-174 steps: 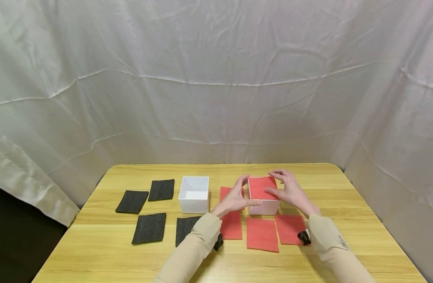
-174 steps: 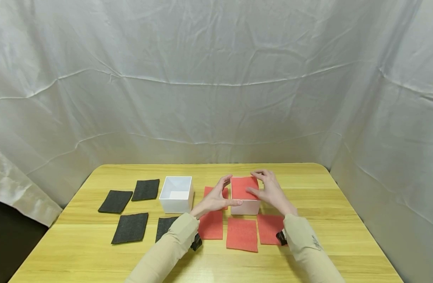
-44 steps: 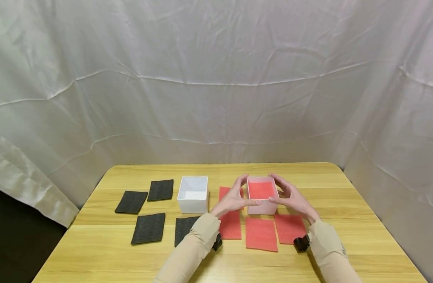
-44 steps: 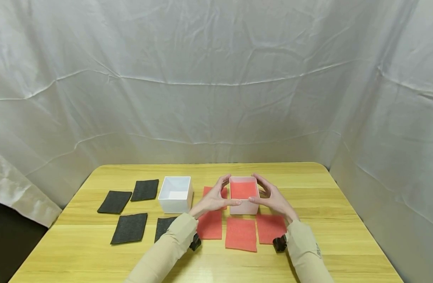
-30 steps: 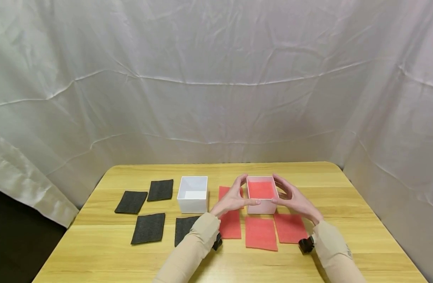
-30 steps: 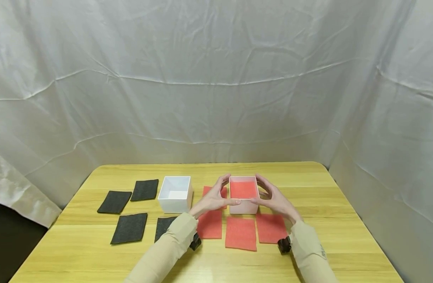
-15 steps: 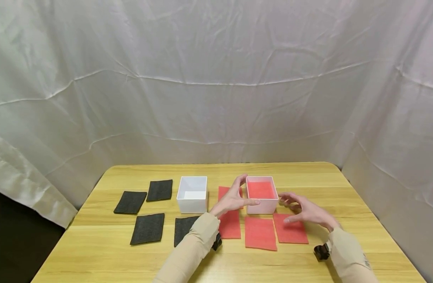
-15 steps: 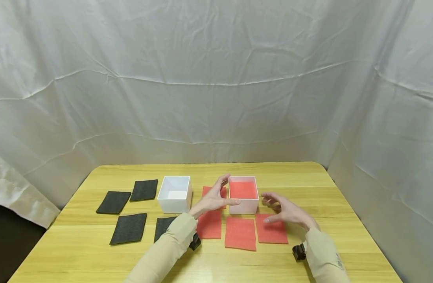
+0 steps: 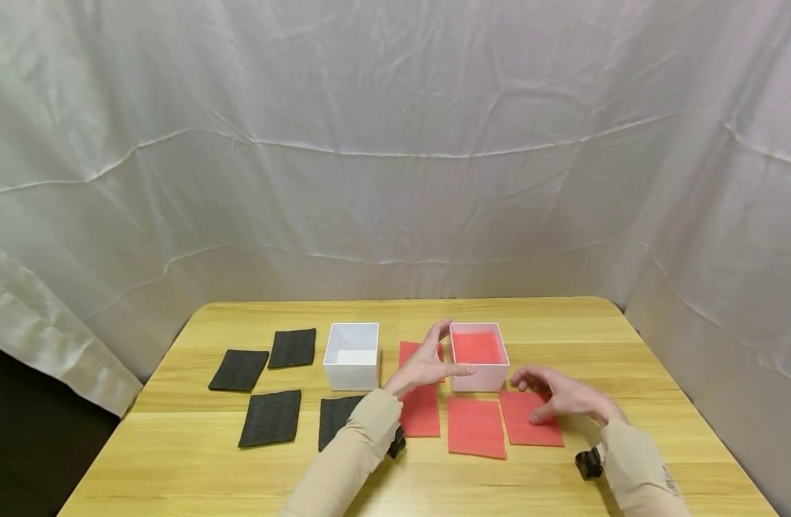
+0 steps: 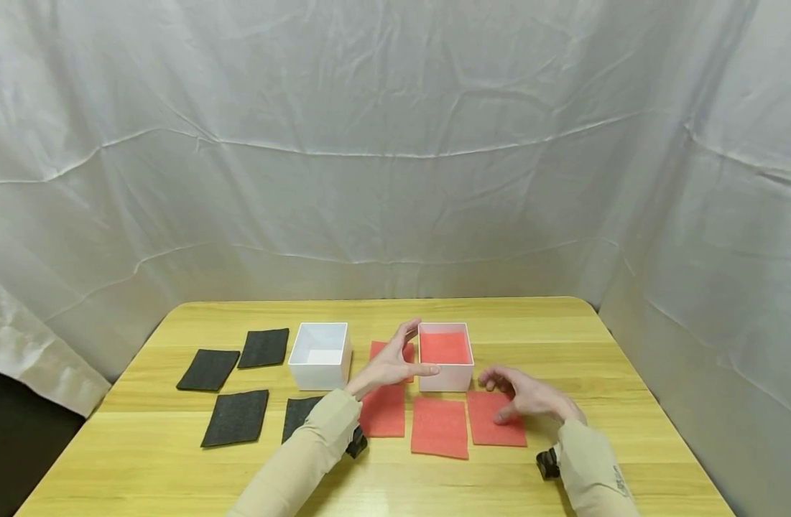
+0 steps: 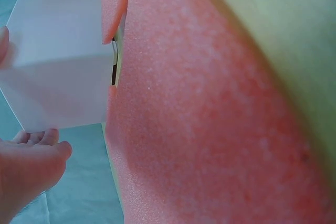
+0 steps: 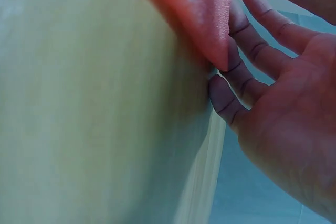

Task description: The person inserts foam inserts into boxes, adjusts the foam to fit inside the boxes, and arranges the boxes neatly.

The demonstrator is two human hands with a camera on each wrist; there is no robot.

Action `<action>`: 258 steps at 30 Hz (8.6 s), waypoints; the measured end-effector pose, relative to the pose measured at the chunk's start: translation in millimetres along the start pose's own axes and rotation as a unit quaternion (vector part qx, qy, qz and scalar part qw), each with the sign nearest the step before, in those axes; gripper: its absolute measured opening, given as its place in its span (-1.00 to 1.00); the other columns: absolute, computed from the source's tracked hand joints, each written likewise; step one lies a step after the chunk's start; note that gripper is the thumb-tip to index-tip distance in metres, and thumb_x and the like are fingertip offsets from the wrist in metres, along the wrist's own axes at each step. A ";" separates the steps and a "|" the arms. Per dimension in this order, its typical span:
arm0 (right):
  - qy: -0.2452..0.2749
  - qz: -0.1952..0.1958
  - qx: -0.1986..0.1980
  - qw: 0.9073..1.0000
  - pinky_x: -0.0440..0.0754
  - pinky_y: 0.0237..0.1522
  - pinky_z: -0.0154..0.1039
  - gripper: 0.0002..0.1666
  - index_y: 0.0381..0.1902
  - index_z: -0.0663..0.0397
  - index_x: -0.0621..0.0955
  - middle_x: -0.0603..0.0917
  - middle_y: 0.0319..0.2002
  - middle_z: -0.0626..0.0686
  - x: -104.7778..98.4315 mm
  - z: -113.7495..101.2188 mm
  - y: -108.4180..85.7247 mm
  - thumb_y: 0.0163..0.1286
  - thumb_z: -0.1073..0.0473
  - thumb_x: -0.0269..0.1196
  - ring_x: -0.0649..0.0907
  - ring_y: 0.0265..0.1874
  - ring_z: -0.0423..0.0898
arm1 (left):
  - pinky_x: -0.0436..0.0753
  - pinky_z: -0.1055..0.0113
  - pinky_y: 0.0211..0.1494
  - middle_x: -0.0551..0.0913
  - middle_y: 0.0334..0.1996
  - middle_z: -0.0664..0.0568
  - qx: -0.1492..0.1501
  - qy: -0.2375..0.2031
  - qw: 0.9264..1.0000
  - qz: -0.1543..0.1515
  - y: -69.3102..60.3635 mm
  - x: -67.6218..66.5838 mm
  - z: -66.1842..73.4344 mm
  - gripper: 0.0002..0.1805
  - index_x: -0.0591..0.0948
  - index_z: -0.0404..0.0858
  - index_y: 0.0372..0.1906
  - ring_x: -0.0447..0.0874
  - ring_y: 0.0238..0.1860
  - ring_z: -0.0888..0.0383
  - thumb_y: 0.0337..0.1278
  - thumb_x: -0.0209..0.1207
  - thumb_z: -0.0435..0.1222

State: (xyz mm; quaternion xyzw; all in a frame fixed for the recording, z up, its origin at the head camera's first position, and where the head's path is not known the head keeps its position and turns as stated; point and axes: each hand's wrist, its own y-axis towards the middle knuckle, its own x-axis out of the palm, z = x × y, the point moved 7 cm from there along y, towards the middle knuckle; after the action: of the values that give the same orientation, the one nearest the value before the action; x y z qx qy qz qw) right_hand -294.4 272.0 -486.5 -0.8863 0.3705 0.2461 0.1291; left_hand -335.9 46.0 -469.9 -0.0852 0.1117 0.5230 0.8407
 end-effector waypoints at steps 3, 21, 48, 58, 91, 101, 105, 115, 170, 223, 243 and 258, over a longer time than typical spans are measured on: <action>-0.002 -0.002 0.013 1.000 0.45 -0.06 -0.40 -0.31 0.14 0.40 0.46 0.52 -0.06 0.25 0.5 2.6 -0.2 0.09 0.28 0.48 0.46 -0.12 -0.08 | 0.19 -0.09 0.61 0.14 0.58 -0.10 -0.001 0.003 1.000 0.000 0.2 0.5 -0.4 0.14 0.02 -0.14 0.60 0.09 0.60 -0.07 0.01 0.49 -0.17; -0.040 0.008 0.054 0.998 0.41 -0.19 -0.39 -0.47 -0.06 0.29 0.52 0.52 -0.22 0.06 -0.1 6.1 1.1 0.08 0.24 0.52 0.44 -0.24 -0.24 | 0.22 -0.12 0.59 0.16 0.57 -0.11 0.003 0.005 1.000 -0.001 0.8 -0.2 -2.9 0.12 0.02 -0.15 0.59 0.11 0.59 -0.09 0.02 0.48 -0.18; 0.079 0.040 0.030 0.996 0.57 -0.11 -0.35 -0.76 -0.12 0.26 0.52 0.64 -0.21 -0.08 -12.2 12.5 -12.4 0.33 0.30 0.33 0.62 -0.23 -0.18 | 0.22 -0.13 0.58 0.17 0.56 -0.12 0.000 -0.008 1.000 0.003 2.1 0.0 -4.0 0.11 0.04 -0.15 0.59 0.11 0.58 -0.14 0.01 0.49 -0.22; 0.115 0.083 0.030 0.989 0.65 -0.06 -0.36 -0.72 0.03 0.27 0.52 0.67 -0.12 -0.15 -21.1 16.3 -17.9 0.40 0.31 0.26 0.65 -0.15 -0.21 | 0.22 -0.12 0.59 0.16 0.57 -0.10 -0.002 -0.008 1.000 0.001 0.8 -0.6 -3.3 0.13 0.03 -0.15 0.59 0.11 0.59 -0.13 0.01 0.49 -0.18; 0.255 0.333 -0.002 0.908 0.73 -0.15 -0.43 -0.60 0.15 -0.06 0.59 0.69 -0.06 -0.25 -48.5 -2.1 -5.6 0.42 0.37 0.25 0.71 -0.19 -0.33 | 0.23 -0.11 0.58 0.15 0.57 -0.12 0.000 -0.002 1.000 0.001 0.5 -1.1 -3.7 0.13 0.03 -0.15 0.59 0.11 0.59 -0.11 0.01 0.49 -0.17; 0.293 0.369 -0.036 0.881 0.74 -0.21 -0.42 -0.59 0.17 0.05 0.59 0.74 -0.12 -0.19 -50.6 -15.0 9.9 0.41 0.42 0.23 0.74 -0.23 -0.31 | 0.21 -0.12 0.59 0.14 0.58 -0.13 0.004 -0.001 1.000 -0.001 0.2 -0.7 -2.9 0.14 0.01 -0.15 0.60 0.10 0.59 -0.13 0.01 0.49 -0.16; 0.269 0.390 -0.017 0.880 0.73 -0.22 -0.45 -0.61 0.13 0.07 0.56 0.75 -0.17 -0.24 -51.3 -19.0 15.0 0.37 0.37 0.30 0.75 -0.25 -0.33 | 0.21 -0.13 0.59 0.13 0.58 -0.13 0.005 -0.001 1.000 -0.001 0.6 -0.4 -3.1 0.15 0.01 -0.14 0.60 0.09 0.59 -0.15 0.00 0.49 -0.16; 0.195 0.420 -0.013 0.886 0.72 -0.20 -0.47 -0.49 0.14 0.32 0.54 0.75 -0.19 -0.31 -51.2 -29.4 30.6 0.27 0.31 0.42 0.76 -0.22 -0.34 | 0.18 -0.13 0.60 0.14 0.58 -0.14 0.010 0.004 1.000 0.000 -0.1 -0.7 -2.2 0.14 0.01 -0.16 0.60 0.08 0.60 -0.14 0.02 0.48 -0.16; -0.044 0.366 0.055 0.928 0.61 -0.23 -0.54 -0.46 0.20 0.23 0.63 0.71 0.09 0.32 -38.7 -47.2 69.1 0.28 0.18 0.44 0.74 -0.12 0.04 | 0.17 -0.12 0.61 0.14 0.58 -0.11 0.003 0.012 1.000 0.003 -0.1 -1.5 -2.0 0.13 0.02 -0.12 0.60 0.09 0.60 -0.08 0.02 0.48 -0.12; -0.233 0.302 0.016 0.924 0.60 -0.02 0.13 -0.45 0.12 0.30 0.66 0.62 0.01 0.28 -29.8 -70.3 76.9 0.17 0.22 0.50 0.59 -0.09 0.17 | 0.22 -0.13 0.58 0.15 0.58 -0.11 0.000 0.006 1.000 0.003 0.3 -0.5 -2.7 0.13 0.01 -0.11 0.60 0.10 0.59 -0.08 0.03 0.48 -0.12; -0.249 0.207 -0.078 0.943 0.49 0.19 0.32 -0.55 -0.05 0.22 0.73 0.67 0.05 0.20 -33.6 -69.5 62.4 0.07 0.23 0.56 0.57 0.13 0.25 | 0.21 -0.14 0.58 0.14 0.58 -0.11 -0.002 -0.004 1.000 -0.001 -0.5 -0.9 -2.6 0.13 0.01 -0.10 0.60 0.10 0.59 -0.10 0.02 0.48 -0.12; -0.278 0.168 -0.043 0.945 0.47 0.22 0.36 -0.55 -0.03 0.25 0.72 0.69 0.05 0.22 -32.9 -72.4 66.7 0.11 0.22 0.53 0.57 0.14 0.28 | 0.21 -0.15 0.58 0.15 0.58 -0.10 -0.003 -0.003 1.000 -0.001 0.5 -1.6 -2.6 0.14 0.01 -0.11 0.60 0.10 0.59 -0.11 0.02 0.48 -0.13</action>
State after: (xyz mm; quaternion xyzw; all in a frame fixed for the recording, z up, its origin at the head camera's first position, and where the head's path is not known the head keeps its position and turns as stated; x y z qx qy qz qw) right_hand -337.7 215.6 -410.9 -0.7125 0.4524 0.5163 0.1452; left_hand -337.3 44.1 -472.0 -0.0858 0.1076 0.5230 0.8412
